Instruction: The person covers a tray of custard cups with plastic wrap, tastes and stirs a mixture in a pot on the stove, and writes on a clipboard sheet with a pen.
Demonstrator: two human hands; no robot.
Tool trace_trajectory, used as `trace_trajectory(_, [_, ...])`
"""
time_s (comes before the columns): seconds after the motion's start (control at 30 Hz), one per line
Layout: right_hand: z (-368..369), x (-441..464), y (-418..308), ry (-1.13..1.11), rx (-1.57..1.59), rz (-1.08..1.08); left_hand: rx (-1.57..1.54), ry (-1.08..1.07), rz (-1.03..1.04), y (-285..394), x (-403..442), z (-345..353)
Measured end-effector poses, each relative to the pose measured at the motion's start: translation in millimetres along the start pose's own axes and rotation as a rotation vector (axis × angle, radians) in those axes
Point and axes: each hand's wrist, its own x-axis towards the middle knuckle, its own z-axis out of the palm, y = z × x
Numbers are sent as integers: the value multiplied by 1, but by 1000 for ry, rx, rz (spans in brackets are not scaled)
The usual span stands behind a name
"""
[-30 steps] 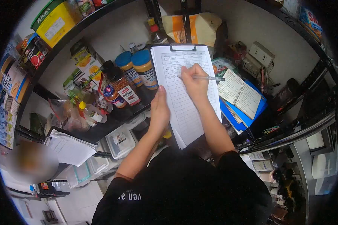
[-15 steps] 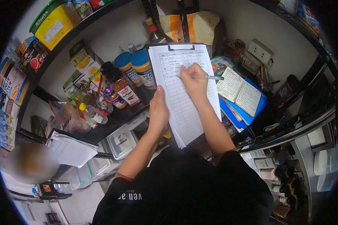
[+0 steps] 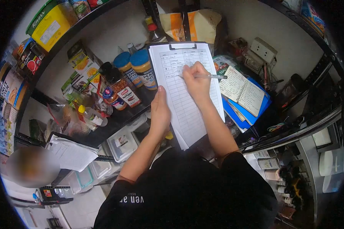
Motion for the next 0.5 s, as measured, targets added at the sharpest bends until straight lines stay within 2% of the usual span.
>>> trace_trajectory(0.3, [1, 0, -5, 34, -13, 33, 17, 30, -37, 16, -8, 10])
trace_trajectory(0.4, [-3, 1, -3, 37, -111, -73, 18, 34, -28, 13, -8, 7])
trace_trajectory(0.5, [-7, 1, -8, 89, 33, -20, 38, 39, 24, 5, -5, 4])
